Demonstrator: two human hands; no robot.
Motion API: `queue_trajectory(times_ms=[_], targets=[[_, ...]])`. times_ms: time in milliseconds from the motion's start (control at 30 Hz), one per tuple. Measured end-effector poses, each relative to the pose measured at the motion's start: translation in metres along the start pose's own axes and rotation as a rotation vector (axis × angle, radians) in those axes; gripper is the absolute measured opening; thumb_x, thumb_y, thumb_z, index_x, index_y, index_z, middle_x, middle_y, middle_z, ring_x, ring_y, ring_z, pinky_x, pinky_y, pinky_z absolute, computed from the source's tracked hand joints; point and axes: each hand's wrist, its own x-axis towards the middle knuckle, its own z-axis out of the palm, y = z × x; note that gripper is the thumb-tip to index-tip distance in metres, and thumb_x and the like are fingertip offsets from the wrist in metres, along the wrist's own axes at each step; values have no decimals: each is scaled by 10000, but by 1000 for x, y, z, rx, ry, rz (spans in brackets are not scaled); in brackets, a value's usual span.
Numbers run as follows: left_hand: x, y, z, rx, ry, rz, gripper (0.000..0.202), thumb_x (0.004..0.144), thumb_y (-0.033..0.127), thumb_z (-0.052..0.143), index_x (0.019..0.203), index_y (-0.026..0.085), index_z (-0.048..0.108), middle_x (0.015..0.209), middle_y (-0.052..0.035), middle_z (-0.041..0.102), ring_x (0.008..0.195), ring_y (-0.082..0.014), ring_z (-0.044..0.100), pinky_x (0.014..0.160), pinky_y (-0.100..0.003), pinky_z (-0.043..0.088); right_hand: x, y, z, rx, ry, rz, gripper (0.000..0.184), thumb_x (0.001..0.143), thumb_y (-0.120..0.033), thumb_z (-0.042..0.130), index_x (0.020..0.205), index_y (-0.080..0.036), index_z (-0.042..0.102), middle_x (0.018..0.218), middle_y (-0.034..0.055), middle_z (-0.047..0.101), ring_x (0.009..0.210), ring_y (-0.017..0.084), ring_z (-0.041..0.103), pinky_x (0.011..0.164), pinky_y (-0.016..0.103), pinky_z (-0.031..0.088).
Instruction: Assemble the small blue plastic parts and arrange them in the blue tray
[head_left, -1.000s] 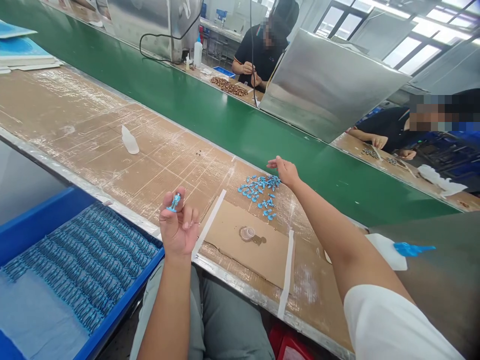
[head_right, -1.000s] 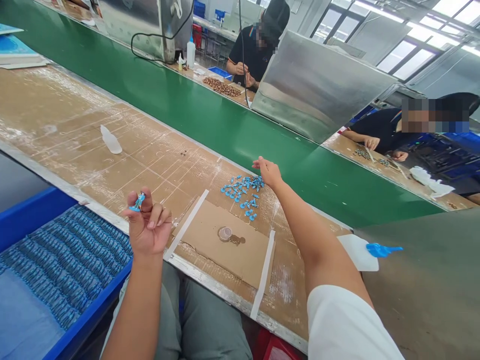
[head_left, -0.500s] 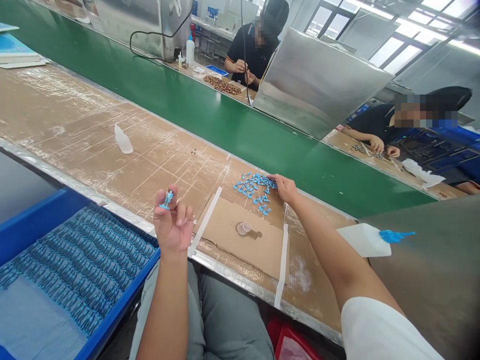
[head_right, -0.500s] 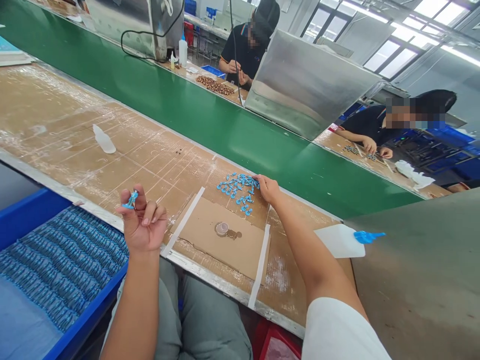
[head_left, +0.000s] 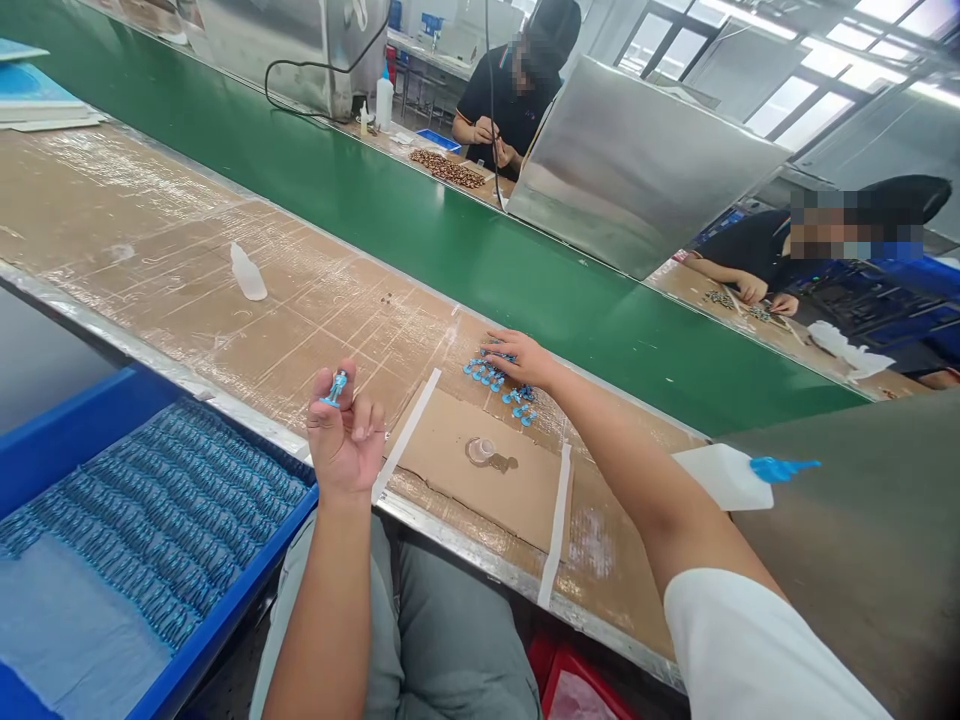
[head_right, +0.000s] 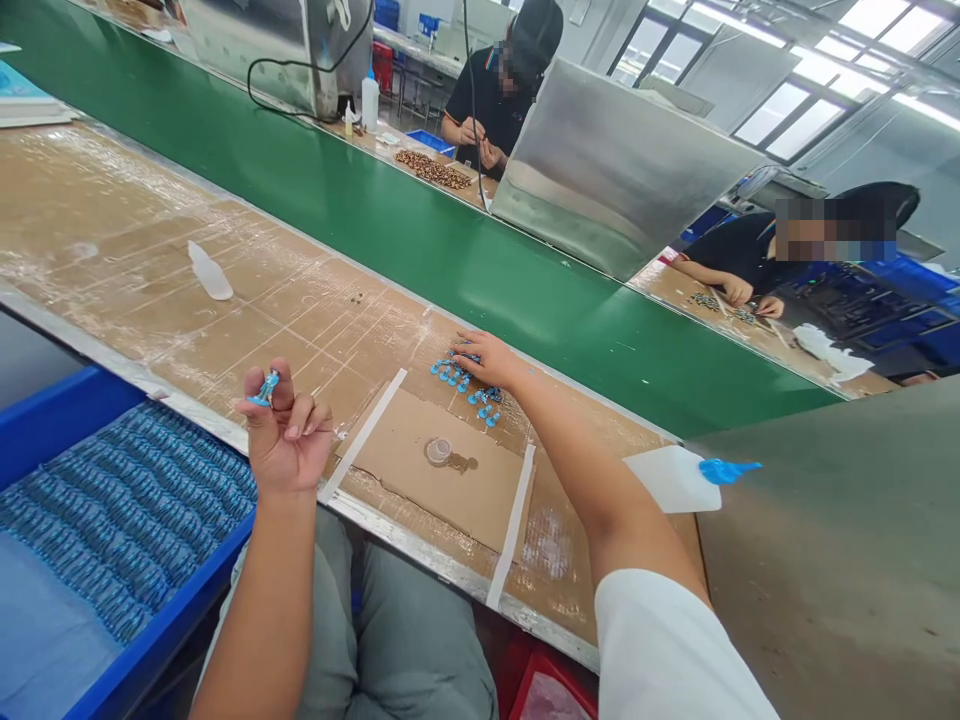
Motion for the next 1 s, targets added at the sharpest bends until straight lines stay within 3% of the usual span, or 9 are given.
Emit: queue_trajectory(times_ms=[200,367,700,833,1000], targets=[[1,-3,-2,12,-39,0,274,720,424,760,960,298,721,1082,10,735,403,1,316,428,-142,351,24,-1,12,16,-6,-6,371,803,-571,621,943,-264,774,1075,70,702,999,236,636,925,374,480],[2,-6,-3,8,-2,-28,191,802,430,679,941,307,722,1095,9,730,397,-2,312,425,-146,340,26,1,14,29,-14,60,290,783,-528,651,858,-278,780,938,29,714,884,192,649,832,303,499],[1,-6,-2,-43,15,-73,196,811,443,662,934,301,720,1186,10,695,404,3,301,429,-139,345,-49,11,-19,22,6,177,280,750,-501,647,740,-242,752,843,33,725,816,189,670,828,307,509],[1,-6,-1,-65,-18,-76,194,790,419,694,938,297,720,1150,24,711,408,1,313,428,-135,352,-65,8,-29,18,22,193,321,779,-530,616,801,-246,762,880,41,732,840,195,674,854,320,510],[1,-7,-1,-23,-16,-67,187,785,433,698,933,321,726,1166,22,703,403,6,314,427,-136,354,-50,-2,-24,0,17,158,390,763,-590,628,925,-265,771,1101,61,699,1032,237,631,974,359,457]])
